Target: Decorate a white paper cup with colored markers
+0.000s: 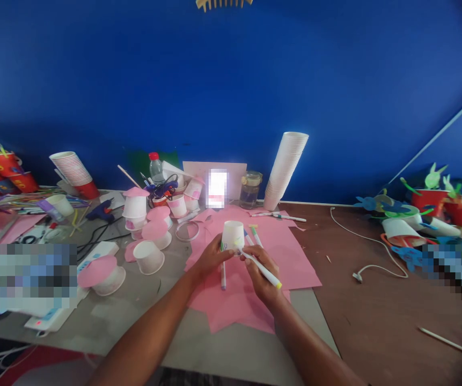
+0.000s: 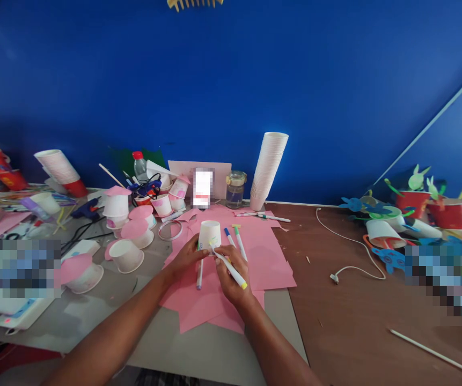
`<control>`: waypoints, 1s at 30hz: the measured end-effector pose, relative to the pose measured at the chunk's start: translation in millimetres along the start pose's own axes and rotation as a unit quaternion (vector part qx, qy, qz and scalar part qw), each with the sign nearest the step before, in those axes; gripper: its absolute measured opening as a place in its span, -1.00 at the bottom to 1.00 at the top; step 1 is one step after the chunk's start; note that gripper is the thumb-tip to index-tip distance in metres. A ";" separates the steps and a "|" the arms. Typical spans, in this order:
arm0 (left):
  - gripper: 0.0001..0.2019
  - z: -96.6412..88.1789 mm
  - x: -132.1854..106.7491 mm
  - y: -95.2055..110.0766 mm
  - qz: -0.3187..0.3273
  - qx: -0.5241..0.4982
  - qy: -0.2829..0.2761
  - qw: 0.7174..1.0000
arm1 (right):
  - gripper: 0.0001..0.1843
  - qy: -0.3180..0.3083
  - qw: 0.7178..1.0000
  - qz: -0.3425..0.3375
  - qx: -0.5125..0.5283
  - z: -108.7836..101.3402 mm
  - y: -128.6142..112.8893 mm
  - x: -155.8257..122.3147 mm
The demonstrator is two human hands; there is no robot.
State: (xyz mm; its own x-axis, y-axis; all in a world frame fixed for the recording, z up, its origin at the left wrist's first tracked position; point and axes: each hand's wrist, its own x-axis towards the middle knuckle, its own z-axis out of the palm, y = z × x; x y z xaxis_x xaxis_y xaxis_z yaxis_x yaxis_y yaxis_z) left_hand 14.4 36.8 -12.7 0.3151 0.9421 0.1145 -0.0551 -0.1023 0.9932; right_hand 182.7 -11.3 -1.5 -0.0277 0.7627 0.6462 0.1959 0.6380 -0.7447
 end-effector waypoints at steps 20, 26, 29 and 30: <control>-0.42 1.7 0.3 1.5 -0.003 0.005 0.002 1.000 | -0.84 -0.005 1.000 0.001 -0.021 -0.1 -0.1 0.5; -0.40 2.6 -0.1 3.5 -0.003 -0.004 0.004 1.000 | -0.83 -0.010 1.000 0.000 -0.016 1.0 2.4 -1.1; -0.39 2.9 -0.9 4.3 -0.007 -0.012 0.003 1.000 | -0.83 -0.005 1.000 0.002 -0.005 0.9 2.5 -1.3; -0.38 3.0 -1.2 4.7 -0.008 -0.012 0.002 1.000 | -0.84 -0.001 1.000 0.003 0.000 0.8 2.2 -1.2</control>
State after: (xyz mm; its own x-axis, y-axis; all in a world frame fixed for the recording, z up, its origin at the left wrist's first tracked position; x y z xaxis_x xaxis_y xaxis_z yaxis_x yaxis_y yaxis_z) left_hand 16.6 34.2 -8.1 0.3116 0.9452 0.0977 -0.0731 -0.0786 0.9942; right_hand 182.4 -10.7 -4.1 -0.0282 0.7669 0.6412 0.1962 0.6332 -0.7487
